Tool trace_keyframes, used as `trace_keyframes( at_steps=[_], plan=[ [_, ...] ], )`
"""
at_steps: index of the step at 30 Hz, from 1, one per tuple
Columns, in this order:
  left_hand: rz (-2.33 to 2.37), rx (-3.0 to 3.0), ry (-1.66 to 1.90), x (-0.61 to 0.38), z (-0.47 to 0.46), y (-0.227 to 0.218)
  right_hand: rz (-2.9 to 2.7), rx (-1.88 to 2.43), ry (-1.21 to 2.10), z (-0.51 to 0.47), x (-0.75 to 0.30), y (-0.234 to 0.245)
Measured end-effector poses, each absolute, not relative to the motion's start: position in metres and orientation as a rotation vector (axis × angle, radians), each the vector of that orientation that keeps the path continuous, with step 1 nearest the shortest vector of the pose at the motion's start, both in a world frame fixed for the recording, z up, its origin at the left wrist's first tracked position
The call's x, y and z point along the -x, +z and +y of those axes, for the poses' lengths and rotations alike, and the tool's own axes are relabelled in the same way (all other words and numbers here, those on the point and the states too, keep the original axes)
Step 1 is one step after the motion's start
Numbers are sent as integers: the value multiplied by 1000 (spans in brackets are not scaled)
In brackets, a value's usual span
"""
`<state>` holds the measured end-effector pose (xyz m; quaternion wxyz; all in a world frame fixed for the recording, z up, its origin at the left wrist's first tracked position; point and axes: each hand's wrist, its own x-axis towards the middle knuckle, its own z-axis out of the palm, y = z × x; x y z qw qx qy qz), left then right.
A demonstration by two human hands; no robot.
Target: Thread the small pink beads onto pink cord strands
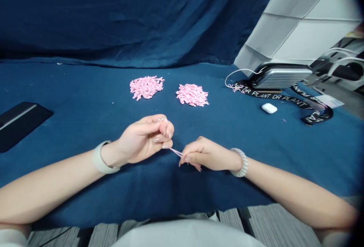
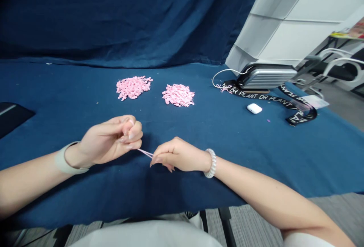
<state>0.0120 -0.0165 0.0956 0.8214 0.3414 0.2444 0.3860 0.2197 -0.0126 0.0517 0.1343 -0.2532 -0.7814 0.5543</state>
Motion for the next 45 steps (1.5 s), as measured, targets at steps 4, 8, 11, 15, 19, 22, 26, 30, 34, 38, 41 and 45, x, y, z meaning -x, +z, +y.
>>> trace_keyframes(
  at_steps=[4, 8, 11, 15, 19, 22, 26, 30, 34, 38, 41, 45],
  plan=[
    [521, -682, 769, -14, -12, 80, -2316, 748, 1544, -16, -214, 46],
    [486, -674, 716, -11, -11, 75, -2363, 716, 1502, -17, -215, 46],
    [476, -674, 702, -12, -13, 75, -2357, 706, 1515, -17, -215, 47],
    [478, -642, 686, -14, -16, 75, -2107, 921, 1353, -15, -212, 48],
    [467, -585, 605, -17, -17, 70, -1930, 909, 1052, -13, -207, 50],
    [476, -546, 544, -19, -18, 64, -1945, 780, 974, -14, -203, 51],
    [485, -471, 474, -21, -18, 58, -1887, 788, 950, -18, -197, 49],
    [486, -468, 483, -23, -18, 58, -1745, 877, 942, -22, -192, 46],
    [541, -524, 549, -28, -20, 60, -1675, 937, 961, -24, -191, 45],
    [644, -729, 640, -33, -25, 57, -1570, 993, 1068, -24, -191, 44],
    [735, -954, 701, -35, -27, 52, -1469, 1012, 1172, -23, -190, 43],
    [859, -1216, 690, -33, -27, 49, -1378, 1026, 1243, -23, -188, 41]
  ],
)
